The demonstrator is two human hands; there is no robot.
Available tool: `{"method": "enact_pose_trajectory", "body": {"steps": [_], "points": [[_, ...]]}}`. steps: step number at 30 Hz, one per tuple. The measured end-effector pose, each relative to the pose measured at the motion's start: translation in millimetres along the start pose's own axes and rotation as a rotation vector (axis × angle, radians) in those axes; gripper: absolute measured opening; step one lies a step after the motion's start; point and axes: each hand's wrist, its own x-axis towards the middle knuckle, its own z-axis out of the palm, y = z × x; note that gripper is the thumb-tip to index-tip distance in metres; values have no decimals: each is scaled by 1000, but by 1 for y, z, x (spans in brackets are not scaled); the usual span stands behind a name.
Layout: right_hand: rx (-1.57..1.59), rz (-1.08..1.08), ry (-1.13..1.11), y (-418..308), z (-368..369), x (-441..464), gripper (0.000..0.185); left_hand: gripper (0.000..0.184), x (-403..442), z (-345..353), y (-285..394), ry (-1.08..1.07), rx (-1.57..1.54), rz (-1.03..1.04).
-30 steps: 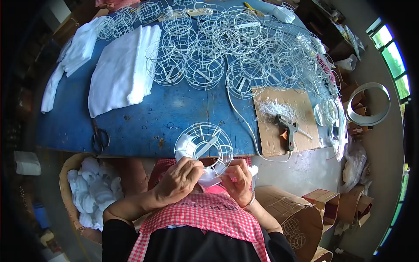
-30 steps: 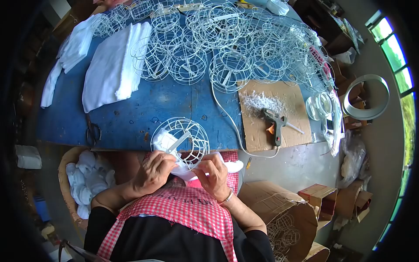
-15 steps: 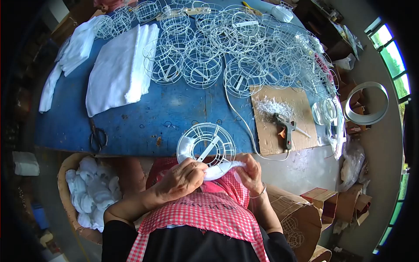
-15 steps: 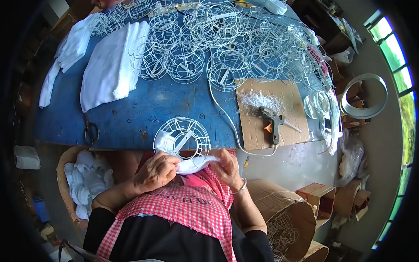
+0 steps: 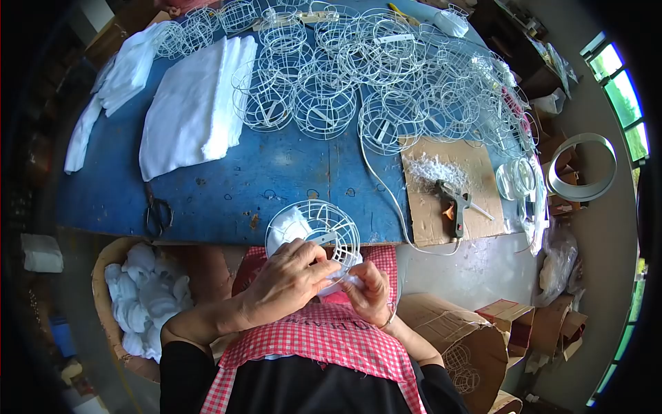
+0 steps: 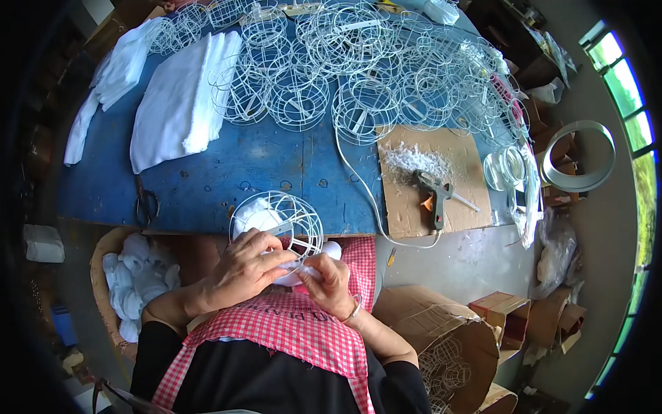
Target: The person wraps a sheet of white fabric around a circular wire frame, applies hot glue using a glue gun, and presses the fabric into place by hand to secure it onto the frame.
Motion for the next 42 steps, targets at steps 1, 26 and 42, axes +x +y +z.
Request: {"method": "enact_pose_trajectory", "body": {"steps": [1, 26, 42], "points": [[-17, -24, -15, 0, 0, -1, 17, 24, 0, -1, 2, -17, 5, -6], [300, 145, -213, 21, -43, 21, 16, 20, -26, 21, -12, 127, -38, 180], [-198, -198, 317, 21, -4, 24, 17, 21, 14, -3, -36, 106, 145, 462]]}}
